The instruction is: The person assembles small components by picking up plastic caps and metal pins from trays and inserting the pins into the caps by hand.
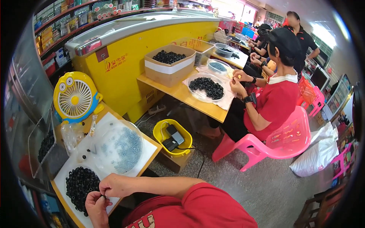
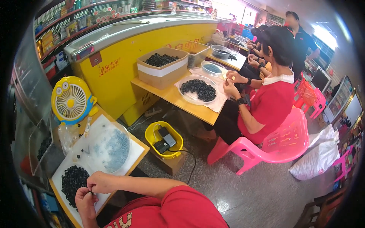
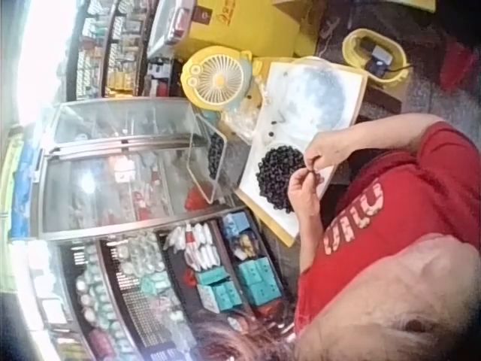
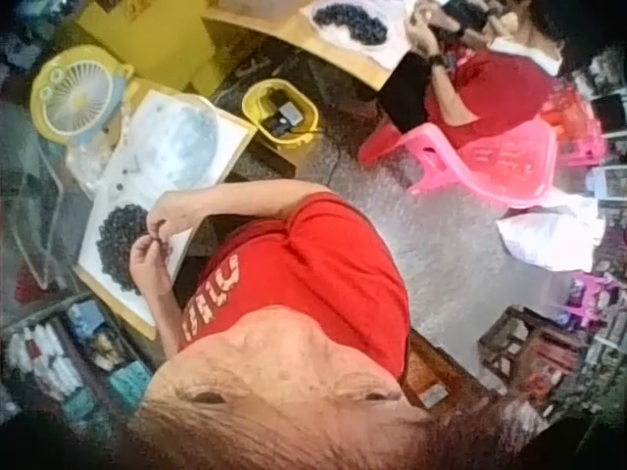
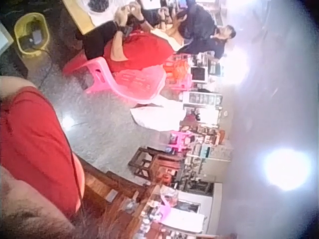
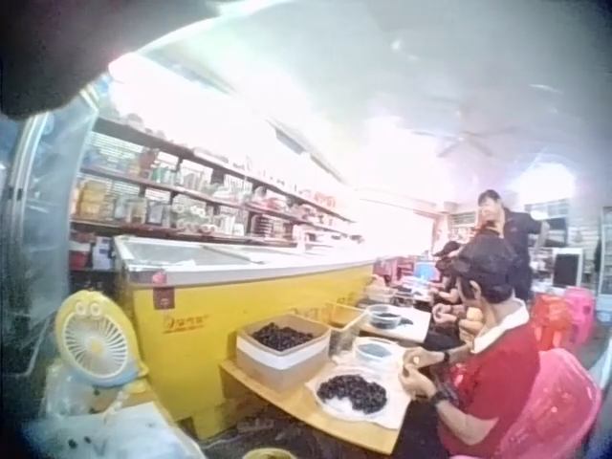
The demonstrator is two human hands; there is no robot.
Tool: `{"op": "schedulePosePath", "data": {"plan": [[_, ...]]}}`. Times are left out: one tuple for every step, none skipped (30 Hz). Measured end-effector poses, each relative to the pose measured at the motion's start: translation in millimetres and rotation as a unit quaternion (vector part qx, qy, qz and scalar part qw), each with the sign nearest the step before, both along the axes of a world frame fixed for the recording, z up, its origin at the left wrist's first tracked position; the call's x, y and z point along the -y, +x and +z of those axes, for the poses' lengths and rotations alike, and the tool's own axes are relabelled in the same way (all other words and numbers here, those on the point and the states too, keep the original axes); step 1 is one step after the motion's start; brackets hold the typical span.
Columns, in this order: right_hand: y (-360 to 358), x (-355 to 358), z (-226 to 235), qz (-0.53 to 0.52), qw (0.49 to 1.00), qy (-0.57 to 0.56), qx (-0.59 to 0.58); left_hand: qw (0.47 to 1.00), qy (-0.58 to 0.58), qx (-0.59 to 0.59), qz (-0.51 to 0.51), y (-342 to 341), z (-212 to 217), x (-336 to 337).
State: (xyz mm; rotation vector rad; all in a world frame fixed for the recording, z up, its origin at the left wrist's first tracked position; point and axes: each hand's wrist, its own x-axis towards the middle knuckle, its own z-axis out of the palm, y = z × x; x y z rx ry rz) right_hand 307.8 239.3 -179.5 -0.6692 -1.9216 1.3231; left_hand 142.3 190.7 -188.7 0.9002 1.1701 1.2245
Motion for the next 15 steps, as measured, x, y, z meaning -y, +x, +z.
{"op": "schedulePosePath", "data": {"plan": [[1.3,2.7,2.5,0.0,1.0,0.007,0.0,1.0,0.008,-0.015,-0.009,0.0,1.5,2.3],[2.2,5.2,4.8,-0.001,1.0,0.011,-0.003,0.999,0.015,-0.029,-0.017,0.6,3.8,4.6],[2.1,7.6,5.9,0.004,1.0,0.016,-0.003,0.999,0.017,-0.03,-0.02,1.8,6.3,7.0],[1.6,10.3,7.0,0.01,1.0,0.021,-0.002,0.999,0.019,-0.023,-0.024,3.3,9.9,10.3],[0.9,13.2,8.2,0.011,1.0,0.023,-0.003,0.999,0.021,-0.016,-0.026,3.6,12.7,13.8],[1.8,14.4,8.4,0.004,0.999,0.033,0.003,0.999,0.023,-0.014,-0.026,3.9,12.2,14.8],[1.4,15.6,8.5,0.0,0.999,0.043,0.008,0.999,0.031,-0.022,-0.036,2.9,11.5,16.6],[-0.5,17.1,8.6,0.006,0.999,0.044,0.009,0.998,0.038,-0.031,-0.042,0.6,11.1,19.6],[-2.5,18.7,9.2,0.008,0.999,0.038,0.009,0.998,0.037,-0.031,-0.028,1.1,14.1,24.8],[-5.8,20.1,9.5,0.014,0.999,0.03,0.009,0.998,0.025,-0.052,-0.031,3.4,20.2,30.1],[-6.2,16.7,3.5,0.017,0.998,0.06,0.012,0.997,0.01,-0.074,-0.028,4.8,27.4,35.3],[-11.1,14.8,6.5,0.03,0.996,0.085,0.01,0.997,0.005,-0.074,-0.033,3.1,26.9,35.8],[-2.7,14.6,8.8,0.045,0.999,0.014,0.02,0.996,-0.003,-0.081,-0.036,8.4,32.0,33.2],[3.6,11.4,9.2,0.017,0.998,0.054,0.033,0.998,-0.038,-0.034,-0.031,9.5,30.1,26.7],[7.0,9.0,12.4,-0.002,0.997,0.037,0.065,0.998,-0.028,-0.012,-0.06,3.8,21.1,20.4]]}}
